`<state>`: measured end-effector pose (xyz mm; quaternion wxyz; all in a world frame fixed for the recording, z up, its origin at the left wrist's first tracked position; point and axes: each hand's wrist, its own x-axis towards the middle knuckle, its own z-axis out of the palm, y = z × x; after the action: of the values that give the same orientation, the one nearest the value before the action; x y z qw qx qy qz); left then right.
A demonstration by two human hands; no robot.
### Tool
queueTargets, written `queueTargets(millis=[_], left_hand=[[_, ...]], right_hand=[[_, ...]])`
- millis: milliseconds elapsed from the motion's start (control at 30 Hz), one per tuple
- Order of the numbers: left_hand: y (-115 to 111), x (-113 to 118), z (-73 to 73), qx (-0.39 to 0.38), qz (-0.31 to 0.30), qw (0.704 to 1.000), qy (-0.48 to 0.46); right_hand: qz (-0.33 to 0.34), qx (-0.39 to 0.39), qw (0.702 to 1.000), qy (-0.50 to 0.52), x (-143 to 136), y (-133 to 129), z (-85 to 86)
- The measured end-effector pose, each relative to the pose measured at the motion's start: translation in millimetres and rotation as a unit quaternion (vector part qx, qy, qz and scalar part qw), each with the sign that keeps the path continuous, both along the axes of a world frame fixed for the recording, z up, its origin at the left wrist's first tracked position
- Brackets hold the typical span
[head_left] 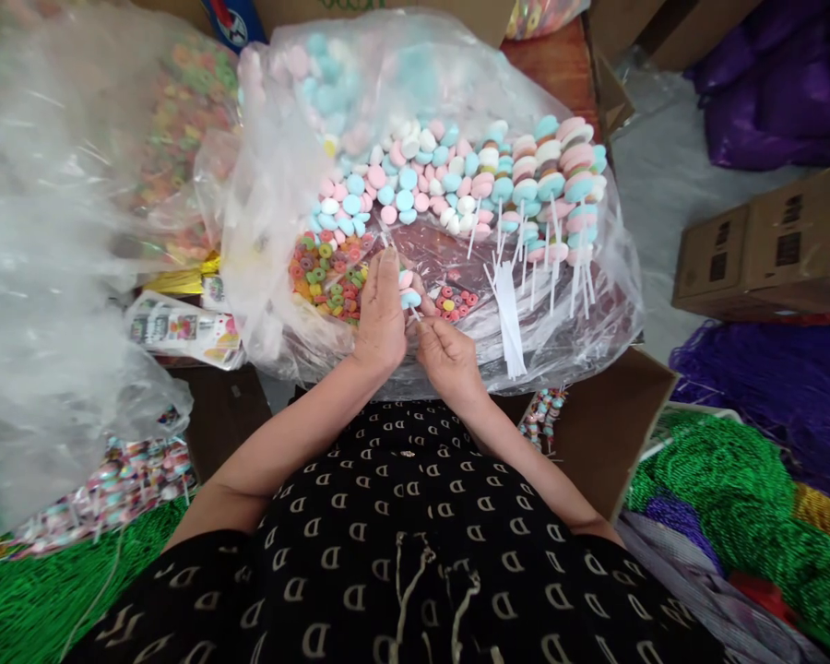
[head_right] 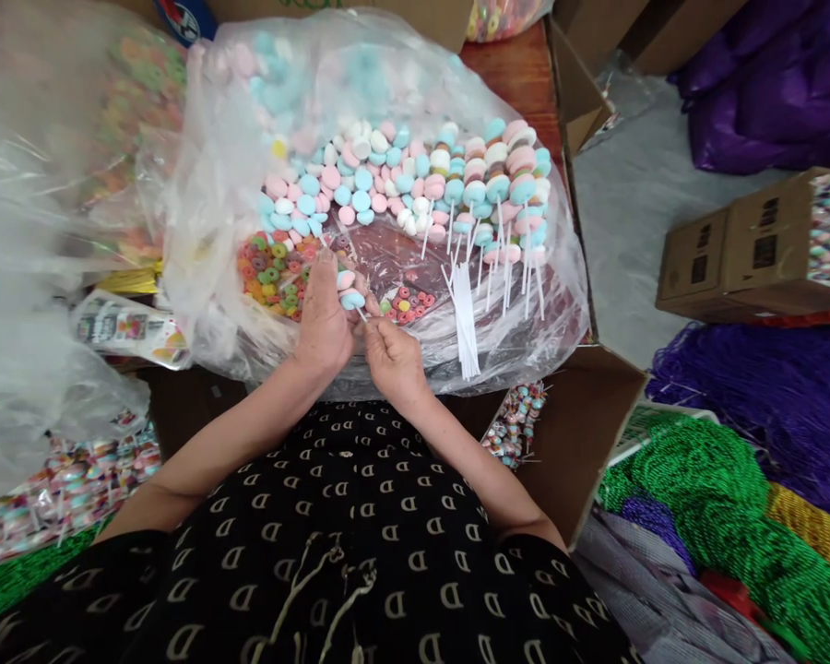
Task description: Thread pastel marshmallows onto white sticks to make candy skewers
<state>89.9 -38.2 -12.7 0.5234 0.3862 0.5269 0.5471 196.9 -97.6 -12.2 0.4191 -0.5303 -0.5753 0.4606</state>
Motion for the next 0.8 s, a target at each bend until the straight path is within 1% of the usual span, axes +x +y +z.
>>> queueTargets(millis=[67, 133, 200, 267, 400, 567, 733, 800], left_hand=[[2, -2, 13.9, -0.039, -0.003, 0.995, -0.092], [5, -6, 27.1, -0.073, -0.001, 0.983, -0.169], [8, -9, 35.9, -0.086, 0.002, 0.975, -0.205], [10, -10, 39.4, -0.089, -0.007, 0.974, -0.207], [10, -7, 37.4, -0.098, -0.038, 0.980, -0.168], [10, 0, 33.4, -0.089, -0.049, 0.985, -0.137], [8, 3, 26.6, -0.104, -0.048, 0.984, -0.139], [7, 2, 26.3, -0.103, -0.059, 0.982, -0.146]], right_hand=[[0.003, -0.004, 1.000, 0.020, 0, 1, -2.4], [0.006, -0.002, 1.000, 0.024, -1, 1, -4.0], [0.009, 0.009, 1.000, 0.014, -2, 0, -4.4], [0.015, 0.030, 0.999, -0.009, -3, -1, -4.1], [0.017, 0.065, 0.995, -0.067, -4, -3, -5.2], [0.010, 0.093, 0.991, -0.091, -5, -6, -9.1], [0.016, 0.081, 0.992, -0.092, -6, -9, -11.6], [0.015, 0.072, 0.994, -0.081, -6, -10, -12.0]])
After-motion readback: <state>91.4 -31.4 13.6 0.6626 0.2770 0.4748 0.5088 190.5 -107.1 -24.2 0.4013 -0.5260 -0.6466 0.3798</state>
